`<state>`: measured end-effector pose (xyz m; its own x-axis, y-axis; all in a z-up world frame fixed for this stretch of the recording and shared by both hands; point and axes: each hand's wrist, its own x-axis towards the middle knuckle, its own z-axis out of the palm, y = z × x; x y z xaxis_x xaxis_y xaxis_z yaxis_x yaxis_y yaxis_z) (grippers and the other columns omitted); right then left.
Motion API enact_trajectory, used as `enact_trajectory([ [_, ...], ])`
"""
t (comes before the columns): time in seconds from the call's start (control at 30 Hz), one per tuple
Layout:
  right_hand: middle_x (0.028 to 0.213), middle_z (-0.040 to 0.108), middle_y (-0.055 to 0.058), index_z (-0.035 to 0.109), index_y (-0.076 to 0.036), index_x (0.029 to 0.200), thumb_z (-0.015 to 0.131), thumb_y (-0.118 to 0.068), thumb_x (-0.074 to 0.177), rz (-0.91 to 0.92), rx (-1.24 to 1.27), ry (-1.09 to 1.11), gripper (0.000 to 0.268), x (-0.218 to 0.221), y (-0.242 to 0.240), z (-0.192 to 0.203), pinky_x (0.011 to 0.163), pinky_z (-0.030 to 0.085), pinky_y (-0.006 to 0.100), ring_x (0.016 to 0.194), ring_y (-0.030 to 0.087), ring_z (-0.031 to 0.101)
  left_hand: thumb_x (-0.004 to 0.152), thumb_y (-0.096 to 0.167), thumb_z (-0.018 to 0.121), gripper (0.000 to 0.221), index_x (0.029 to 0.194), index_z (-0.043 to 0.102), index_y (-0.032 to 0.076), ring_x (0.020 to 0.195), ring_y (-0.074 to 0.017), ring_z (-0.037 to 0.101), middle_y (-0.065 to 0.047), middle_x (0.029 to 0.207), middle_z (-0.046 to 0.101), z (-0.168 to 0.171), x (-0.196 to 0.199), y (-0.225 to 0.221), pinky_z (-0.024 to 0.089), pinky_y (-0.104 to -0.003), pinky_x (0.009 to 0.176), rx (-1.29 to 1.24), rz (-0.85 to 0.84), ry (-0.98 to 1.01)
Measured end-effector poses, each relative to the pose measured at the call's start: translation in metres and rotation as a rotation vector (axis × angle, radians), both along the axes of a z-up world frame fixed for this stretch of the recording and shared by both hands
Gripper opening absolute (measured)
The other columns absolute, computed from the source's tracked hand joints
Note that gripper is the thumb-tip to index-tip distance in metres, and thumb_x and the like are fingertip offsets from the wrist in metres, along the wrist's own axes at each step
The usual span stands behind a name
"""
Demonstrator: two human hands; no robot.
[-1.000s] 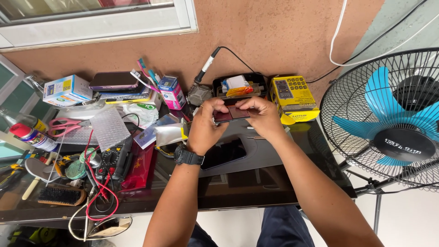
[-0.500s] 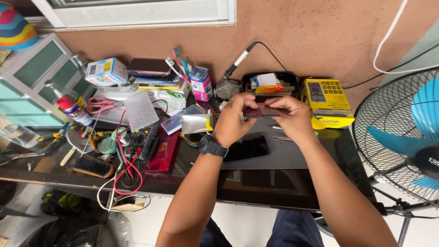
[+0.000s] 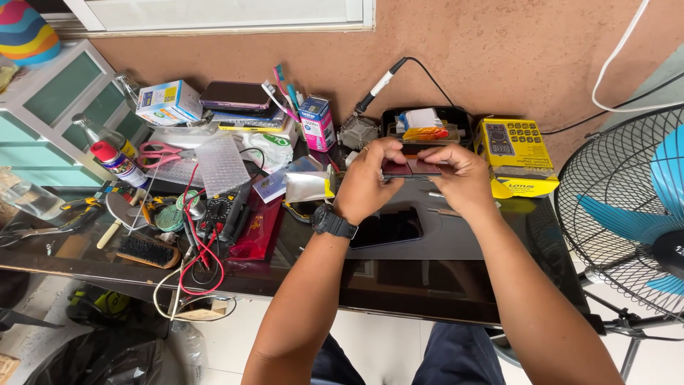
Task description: Preparing a replacement smartphone battery by removing protective films and then installing it into the phone chassis.
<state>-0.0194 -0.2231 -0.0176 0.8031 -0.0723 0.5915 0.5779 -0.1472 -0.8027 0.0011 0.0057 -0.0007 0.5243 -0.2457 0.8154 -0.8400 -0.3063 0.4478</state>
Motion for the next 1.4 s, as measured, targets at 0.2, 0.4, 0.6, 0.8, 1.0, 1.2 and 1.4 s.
enact_trajectory([
  [0.2, 0.115, 0.087, 0.022, 0.080, 0.003, 0.109, 0.094, 0.009, 0.097, -0.007, -0.006, 0.007, 0.019, -0.002, 0.001, 0.002, 0.091, 0.070, 0.033, 0.117, 0.024, 0.084, 0.081, -0.005, 0.091, 0.061, 0.133, 0.067, 0.015, 0.106, -0.0312, 0.082, 0.002, 0.103, 0.085, 0.003, -0.002, 0.000, 0.070, -0.045, 0.089, 0.000, 0.001, -0.005],
  [0.4, 0.115, 0.087, 0.022, 0.080, 0.003, 0.108, 0.094, 0.011, 0.095, -0.001, 0.007, 0.006, 0.021, -0.003, 0.002, 0.003, 0.091, 0.070, 0.033, 0.117, 0.024, 0.084, 0.081, -0.004, 0.091, 0.062, 0.134, 0.067, 0.015, 0.107, -0.0316, 0.081, 0.001, 0.105, 0.085, 0.001, 0.000, 0.000, 0.069, -0.045, 0.091, 0.008, -0.001, 0.018],
  [0.6, 0.116, 0.087, 0.021, 0.079, 0.003, 0.108, 0.094, 0.011, 0.096, -0.006, -0.013, -0.008, 0.021, -0.004, 0.003, 0.003, 0.091, 0.070, 0.033, 0.117, 0.023, 0.084, 0.079, -0.003, 0.093, 0.062, 0.132, 0.068, 0.015, 0.109, -0.0333, 0.082, 0.000, 0.106, 0.085, -0.001, -0.002, -0.001, 0.070, -0.047, 0.093, -0.001, 0.007, 0.005],
  [0.8, 0.116, 0.087, 0.022, 0.078, 0.003, 0.107, 0.095, 0.012, 0.096, -0.018, -0.016, -0.038, 0.022, -0.003, 0.007, 0.002, 0.095, 0.069, 0.033, 0.118, 0.025, 0.084, 0.081, 0.001, 0.092, 0.059, 0.133, 0.068, 0.017, 0.107, -0.0326, 0.083, 0.001, 0.107, 0.083, 0.001, -0.005, -0.003, 0.070, -0.047, 0.093, 0.001, 0.023, -0.029],
  [1.0, 0.117, 0.086, 0.022, 0.077, 0.004, 0.108, 0.094, 0.012, 0.097, -0.045, -0.046, -0.047, 0.022, -0.010, 0.012, 0.006, 0.097, 0.069, 0.035, 0.118, 0.024, 0.083, 0.079, 0.001, 0.090, 0.060, 0.133, 0.067, 0.016, 0.104, -0.0368, 0.083, -0.003, 0.106, 0.080, -0.004, -0.003, -0.006, 0.070, -0.052, 0.090, -0.006, 0.029, -0.035],
  [1.2, 0.118, 0.086, 0.022, 0.077, 0.004, 0.109, 0.095, 0.014, 0.094, -0.054, -0.034, -0.029, 0.026, -0.013, 0.015, 0.005, 0.098, 0.068, 0.034, 0.120, 0.023, 0.082, 0.083, 0.001, 0.087, 0.064, 0.141, 0.063, 0.016, 0.107, -0.0391, 0.083, -0.004, 0.110, 0.079, -0.006, 0.000, 0.000, 0.071, -0.055, 0.088, 0.029, -0.010, 0.006],
  [1.4, 0.119, 0.086, 0.022, 0.076, 0.004, 0.110, 0.095, 0.014, 0.093, -0.058, -0.052, -0.029, 0.027, -0.015, 0.014, 0.004, 0.100, 0.068, 0.035, 0.121, 0.023, 0.082, 0.082, 0.000, 0.090, 0.065, 0.139, 0.062, 0.016, 0.107, -0.0395, 0.083, -0.004, 0.109, 0.077, -0.005, 0.001, 0.000, 0.073, -0.054, 0.088, 0.047, -0.033, -0.010],
])
